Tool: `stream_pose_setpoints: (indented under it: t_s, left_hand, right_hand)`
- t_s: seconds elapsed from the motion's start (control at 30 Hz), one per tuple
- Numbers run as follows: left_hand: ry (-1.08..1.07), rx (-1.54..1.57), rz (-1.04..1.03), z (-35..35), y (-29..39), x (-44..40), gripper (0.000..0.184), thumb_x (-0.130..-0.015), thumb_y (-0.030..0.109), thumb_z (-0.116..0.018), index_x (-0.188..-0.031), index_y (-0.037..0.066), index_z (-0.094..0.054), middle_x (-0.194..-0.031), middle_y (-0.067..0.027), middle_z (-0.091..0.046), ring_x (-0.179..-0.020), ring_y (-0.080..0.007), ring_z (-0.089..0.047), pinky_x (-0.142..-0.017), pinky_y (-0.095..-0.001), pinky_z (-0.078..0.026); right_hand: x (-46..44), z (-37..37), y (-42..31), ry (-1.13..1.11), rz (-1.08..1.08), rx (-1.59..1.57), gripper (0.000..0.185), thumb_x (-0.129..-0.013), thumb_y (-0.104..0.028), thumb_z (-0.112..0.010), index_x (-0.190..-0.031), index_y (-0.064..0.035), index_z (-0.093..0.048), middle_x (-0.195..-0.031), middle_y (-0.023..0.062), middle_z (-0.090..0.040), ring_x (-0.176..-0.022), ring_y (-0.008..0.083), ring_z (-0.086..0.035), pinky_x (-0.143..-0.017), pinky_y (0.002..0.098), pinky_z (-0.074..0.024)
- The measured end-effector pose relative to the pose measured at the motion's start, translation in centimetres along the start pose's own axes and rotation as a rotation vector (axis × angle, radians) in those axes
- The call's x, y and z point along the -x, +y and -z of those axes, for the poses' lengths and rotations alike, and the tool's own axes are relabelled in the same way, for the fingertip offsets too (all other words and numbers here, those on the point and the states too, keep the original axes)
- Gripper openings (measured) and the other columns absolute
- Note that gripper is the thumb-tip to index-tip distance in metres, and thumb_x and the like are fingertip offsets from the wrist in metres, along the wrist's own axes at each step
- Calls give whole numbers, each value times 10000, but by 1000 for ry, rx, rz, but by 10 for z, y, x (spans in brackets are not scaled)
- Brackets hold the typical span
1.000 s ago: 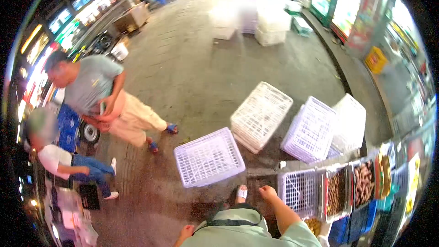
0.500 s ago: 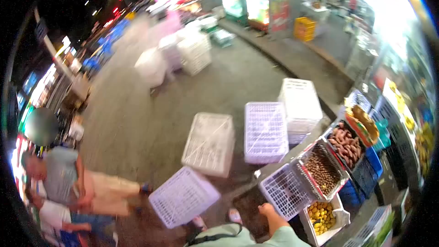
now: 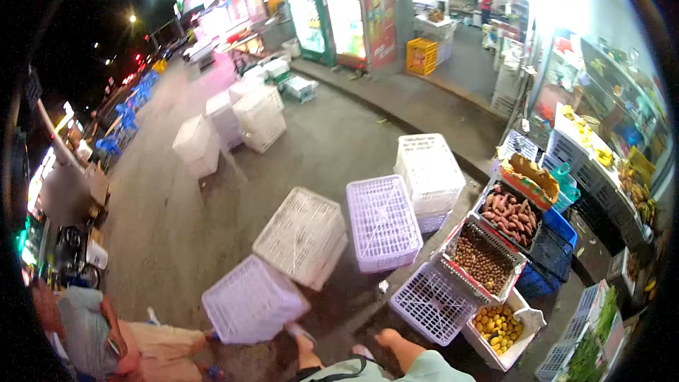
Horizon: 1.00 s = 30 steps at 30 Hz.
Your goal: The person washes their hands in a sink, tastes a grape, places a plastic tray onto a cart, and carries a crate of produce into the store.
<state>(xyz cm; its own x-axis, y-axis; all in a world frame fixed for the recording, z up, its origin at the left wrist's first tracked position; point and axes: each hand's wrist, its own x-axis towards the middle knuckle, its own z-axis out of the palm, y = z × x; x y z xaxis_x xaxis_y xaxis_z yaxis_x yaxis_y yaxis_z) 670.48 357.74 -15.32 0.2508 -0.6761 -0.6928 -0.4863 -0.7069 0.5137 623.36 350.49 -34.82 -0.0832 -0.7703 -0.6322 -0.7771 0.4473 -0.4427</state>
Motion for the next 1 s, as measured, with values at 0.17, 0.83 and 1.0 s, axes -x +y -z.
stream_pose_setpoints:
  t_s: [0.17, 0.83, 1.0]
  left_hand:
    - [-33, -6, 108, 8, -59, 20, 469, -840, 368, -681, -1183, 56, -604, -1073, -101, -668, -950, -286, -640, -843, -422, -499]
    - [-255, 285, -57, 91, 70, -258, 236, -911, 265, -631, -991, 43, -634, -794, -50, -649, -612, -136, -594, -526, -270, -478]
    - [-270, 181, -15, 114, 100, -305, 250, -916, 277, -624, -993, 39, -629, -772, -33, -632, -592, -121, -581, -497, -262, -462]
  right_hand:
    - [-1, 27, -31, 125, -84, -308, 338, -896, -339, -601, -934, -18, -703, -803, 87, -710, -738, 182, -675, -696, 327, -530]
    - [65, 108, -161, 399, -364, -516, 354, -881, -350, -598, -948, -18, -702, -771, 85, -687, -698, 165, -637, -663, 314, -508]
    - [61, 80, -172, 484, -304, -574, 344, -874, -323, -629, -1043, -27, -679, -975, 175, -696, -918, 298, -668, -817, 374, -511]
